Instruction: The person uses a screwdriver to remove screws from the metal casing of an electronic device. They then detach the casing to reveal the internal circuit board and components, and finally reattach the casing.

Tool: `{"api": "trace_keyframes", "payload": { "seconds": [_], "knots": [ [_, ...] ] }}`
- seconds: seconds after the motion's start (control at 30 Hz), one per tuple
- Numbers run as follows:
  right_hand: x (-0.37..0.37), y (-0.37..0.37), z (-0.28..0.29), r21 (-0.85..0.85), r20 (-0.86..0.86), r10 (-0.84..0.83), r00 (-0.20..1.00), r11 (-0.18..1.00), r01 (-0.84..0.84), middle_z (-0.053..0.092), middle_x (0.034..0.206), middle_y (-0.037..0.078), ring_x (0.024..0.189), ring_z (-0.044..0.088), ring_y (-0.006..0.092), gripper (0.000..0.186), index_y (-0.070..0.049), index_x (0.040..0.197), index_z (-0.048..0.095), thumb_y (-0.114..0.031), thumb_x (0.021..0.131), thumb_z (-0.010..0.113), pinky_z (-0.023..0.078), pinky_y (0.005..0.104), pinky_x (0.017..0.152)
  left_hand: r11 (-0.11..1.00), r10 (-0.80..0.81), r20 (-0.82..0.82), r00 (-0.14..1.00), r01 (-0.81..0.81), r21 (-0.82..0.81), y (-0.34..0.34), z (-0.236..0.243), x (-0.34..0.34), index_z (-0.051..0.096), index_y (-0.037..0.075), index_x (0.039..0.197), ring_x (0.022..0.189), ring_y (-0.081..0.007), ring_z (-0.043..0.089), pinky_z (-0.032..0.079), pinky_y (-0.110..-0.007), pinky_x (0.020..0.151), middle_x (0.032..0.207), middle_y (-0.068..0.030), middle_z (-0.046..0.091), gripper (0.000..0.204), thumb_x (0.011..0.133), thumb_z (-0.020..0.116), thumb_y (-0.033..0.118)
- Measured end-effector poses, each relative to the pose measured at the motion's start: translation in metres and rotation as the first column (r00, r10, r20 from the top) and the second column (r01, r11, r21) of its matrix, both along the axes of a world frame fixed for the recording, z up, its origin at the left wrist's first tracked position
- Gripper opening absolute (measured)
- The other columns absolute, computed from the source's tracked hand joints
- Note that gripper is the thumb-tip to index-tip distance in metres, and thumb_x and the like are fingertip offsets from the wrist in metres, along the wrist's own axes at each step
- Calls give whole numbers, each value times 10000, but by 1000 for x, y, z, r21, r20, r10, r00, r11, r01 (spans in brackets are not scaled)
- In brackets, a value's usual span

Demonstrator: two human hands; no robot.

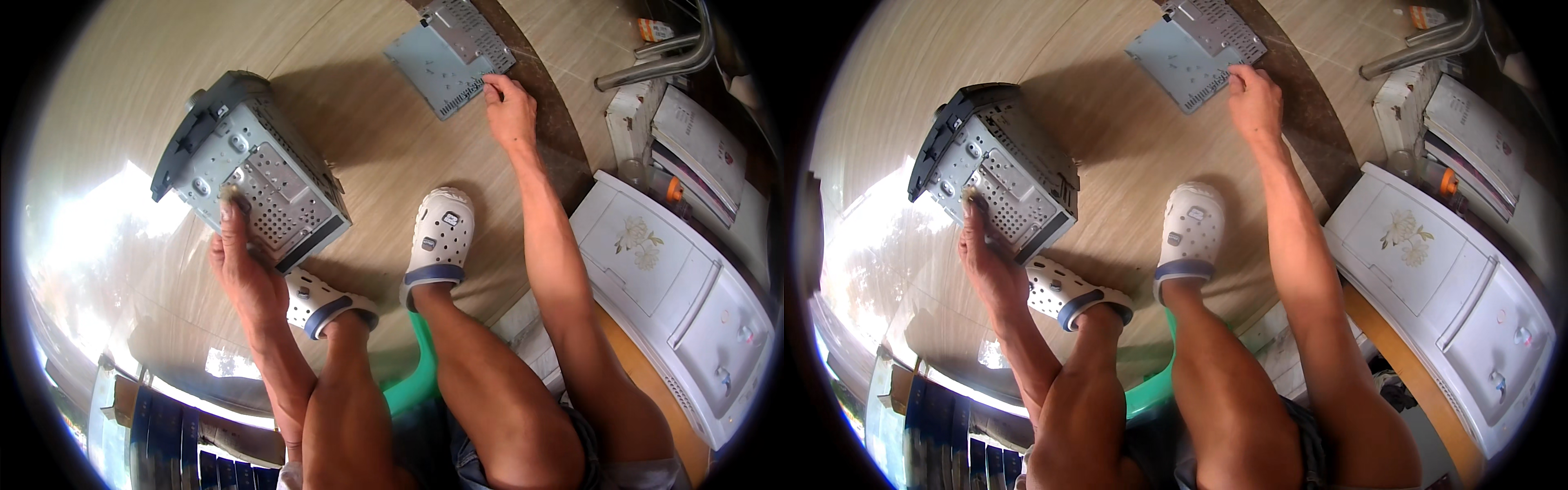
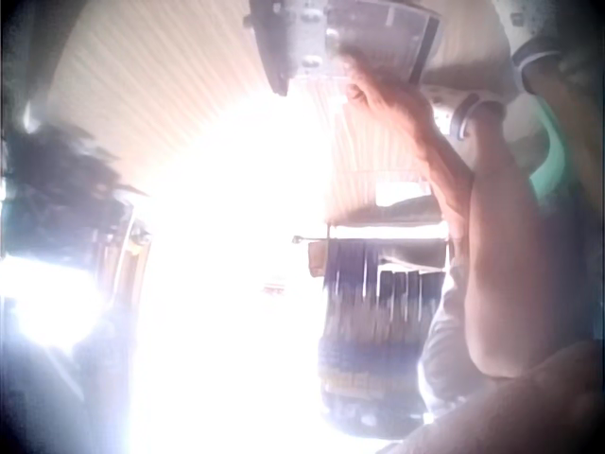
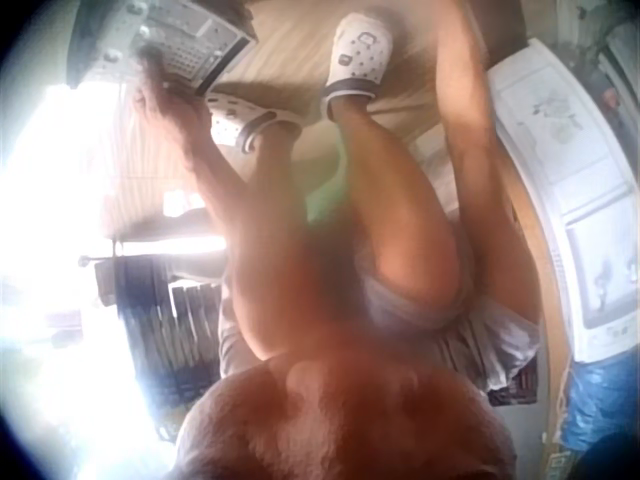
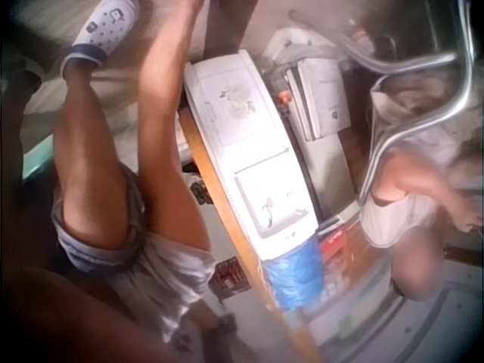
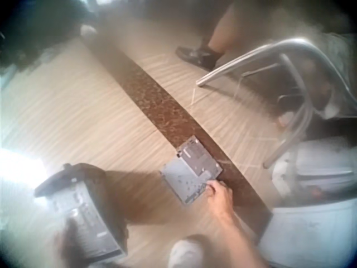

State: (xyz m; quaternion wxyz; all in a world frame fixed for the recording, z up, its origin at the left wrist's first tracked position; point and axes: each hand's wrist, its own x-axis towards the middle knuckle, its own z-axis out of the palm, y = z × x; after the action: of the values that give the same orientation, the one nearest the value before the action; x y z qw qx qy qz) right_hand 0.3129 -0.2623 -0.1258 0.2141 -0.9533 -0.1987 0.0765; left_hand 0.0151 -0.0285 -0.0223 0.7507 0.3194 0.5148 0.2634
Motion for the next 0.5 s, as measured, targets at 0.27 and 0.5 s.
{"api": "trace_keyframes", "payload": {
  "seconds": [0.27, 0.5],
  "knots": [
    [0, 14, -6, 16, -5, 198, 980, 980, -198, 685, 1022, 146, 938, 657, 365, 187, -102, 1074, 715, -162, 900, 680, 535, 422, 809, 1000, -6, 2, 1000, 5, 6, 0, -2, -1, 696, 3, 1088, 832, -88, 672, 544, -216, 730, 983, -48, 716, 303, 1008, 612, 283],
    [-4, 19, -5, -70, 26, 207, 978, 976, -205, 680, 1007, 132, 931, 660, 360, 185, -112, 1064, 720, -164, 887, 708, 536, 418, 804, 1000, -18, 36, 999, 18, -9, -1, -2, -3, 692, 7, 1101, 822, -100, 677, 555, -235, 711, 975, -55, 717, 308, 1008, 609, 288]
  ]
}}
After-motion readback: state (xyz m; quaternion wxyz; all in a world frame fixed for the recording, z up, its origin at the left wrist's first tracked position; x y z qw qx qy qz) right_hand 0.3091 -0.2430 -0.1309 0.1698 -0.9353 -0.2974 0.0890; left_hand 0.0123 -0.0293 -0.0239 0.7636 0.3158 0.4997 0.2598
